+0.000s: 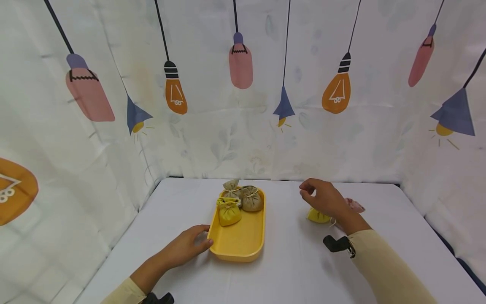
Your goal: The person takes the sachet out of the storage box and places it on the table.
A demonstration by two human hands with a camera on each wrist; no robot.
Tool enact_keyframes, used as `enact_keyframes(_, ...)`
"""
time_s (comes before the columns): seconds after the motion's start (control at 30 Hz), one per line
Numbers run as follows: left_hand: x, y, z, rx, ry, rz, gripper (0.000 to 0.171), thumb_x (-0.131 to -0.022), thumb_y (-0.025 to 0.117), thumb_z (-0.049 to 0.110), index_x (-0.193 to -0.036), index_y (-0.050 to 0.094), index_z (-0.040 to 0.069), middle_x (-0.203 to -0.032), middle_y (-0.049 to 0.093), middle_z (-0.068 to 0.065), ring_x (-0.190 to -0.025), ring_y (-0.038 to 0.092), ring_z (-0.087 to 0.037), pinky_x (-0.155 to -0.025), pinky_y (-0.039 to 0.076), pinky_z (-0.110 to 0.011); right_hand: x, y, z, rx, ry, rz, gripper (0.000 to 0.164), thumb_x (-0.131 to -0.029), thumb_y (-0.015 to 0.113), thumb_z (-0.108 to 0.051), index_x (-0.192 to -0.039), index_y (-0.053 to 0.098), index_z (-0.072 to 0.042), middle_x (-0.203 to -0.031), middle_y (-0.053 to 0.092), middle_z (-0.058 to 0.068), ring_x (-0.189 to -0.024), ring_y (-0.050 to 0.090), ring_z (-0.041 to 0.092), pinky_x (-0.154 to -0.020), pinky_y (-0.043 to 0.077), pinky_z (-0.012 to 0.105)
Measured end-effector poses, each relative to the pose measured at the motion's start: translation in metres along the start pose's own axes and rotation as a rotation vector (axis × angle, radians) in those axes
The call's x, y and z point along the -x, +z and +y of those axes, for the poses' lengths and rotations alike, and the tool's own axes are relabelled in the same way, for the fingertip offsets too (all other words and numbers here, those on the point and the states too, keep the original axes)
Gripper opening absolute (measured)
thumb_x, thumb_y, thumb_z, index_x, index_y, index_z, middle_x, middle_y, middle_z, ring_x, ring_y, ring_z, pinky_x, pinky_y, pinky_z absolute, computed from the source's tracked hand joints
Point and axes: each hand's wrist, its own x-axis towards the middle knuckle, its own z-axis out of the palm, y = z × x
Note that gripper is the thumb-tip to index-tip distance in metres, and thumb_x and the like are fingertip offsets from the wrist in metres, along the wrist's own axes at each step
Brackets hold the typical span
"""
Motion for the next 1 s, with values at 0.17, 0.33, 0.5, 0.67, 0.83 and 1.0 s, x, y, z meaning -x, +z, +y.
enact_keyframes(0.17, 0.0, 0.0, -0.001, 0.008, -0.002, 0.0, 0.067, -0.097, 0.063, 0.056, -0.146, 0.054, 0.011, -0.149, 0.051, -0.012, -0.141, 0.043, -0.038, -0.113, 0.035, -0.063, -0.004, 0.007, -0.005, -0.006, -0.059, 0.001, 0.016, -0.101, 0.066, -0.021, -0.114, 0.071, -0.013, -0.098, 0.067, -0.006, -0.094, 0.061, 0.016, -0.084, 0.053, 0.04)
enact_keyframes(0.33, 0.0, -0.001, 0.001, 0.009, -0.004, 0.005, 0.066, -0.097, 0.063, 0.056, -0.146, 0.054, 0.012, -0.149, 0.052, -0.011, -0.141, 0.043, -0.037, -0.113, 0.034, -0.063, -0.006, 0.014, -0.011, -0.018, -0.083, 0.003, 0.016, -0.1, 0.067, -0.02, -0.114, 0.072, -0.013, -0.097, 0.067, -0.007, -0.093, 0.062, 0.015, -0.083, 0.054, 0.041)
enact_keyframes(0.5, 0.001, -0.002, 0.003, 0.021, -0.011, 0.005, 0.065, -0.097, 0.064, 0.055, -0.145, 0.055, 0.012, -0.149, 0.051, -0.012, -0.141, 0.043, -0.038, -0.113, 0.034, -0.063, -0.01, 0.023, -0.016, -0.005, -0.078, 0.0, 0.017, -0.1, 0.069, -0.021, -0.115, 0.072, -0.014, -0.098, 0.068, -0.007, -0.094, 0.063, 0.016, -0.083, 0.055, 0.041)
enact_keyframes(0.67, 0.002, -0.002, 0.004, 0.036, -0.016, 0.0, 0.064, -0.097, 0.064, 0.054, -0.145, 0.055, 0.013, -0.149, 0.051, -0.012, -0.142, 0.042, -0.038, -0.113, 0.034, -0.064, -0.012, 0.031, -0.019, -0.021, -0.121, 0.017, 0.017, -0.099, 0.07, -0.018, -0.114, 0.072, -0.013, -0.097, 0.068, -0.007, -0.093, 0.064, 0.015, -0.08, 0.055, 0.04)
enact_keyframes(0.83, 0.002, -0.002, 0.004, 0.039, -0.008, -0.003, 0.063, -0.097, 0.064, 0.055, -0.144, 0.056, 0.013, -0.149, 0.052, -0.012, -0.141, 0.042, -0.039, -0.113, 0.034, -0.064, -0.016, 0.036, -0.022, -0.043, -0.139, 0.014, 0.016, -0.099, 0.071, -0.017, -0.114, 0.072, -0.014, -0.098, 0.068, -0.009, -0.092, 0.063, 0.013, -0.08, 0.055, 0.039)
enact_keyframes(1.0, 0.0, 0.0, 0.0, 0.043, -0.002, -0.003, 0.064, -0.097, 0.064, 0.055, -0.144, 0.056, 0.013, -0.149, 0.052, -0.012, -0.142, 0.042, -0.038, -0.113, 0.033, -0.064, -0.021, 0.04, -0.027, -0.05, -0.128, -0.001, 0.017, -0.098, 0.072, -0.019, -0.114, 0.072, -0.015, -0.097, 0.068, -0.009, -0.092, 0.063, 0.013, -0.08, 0.055, 0.038)
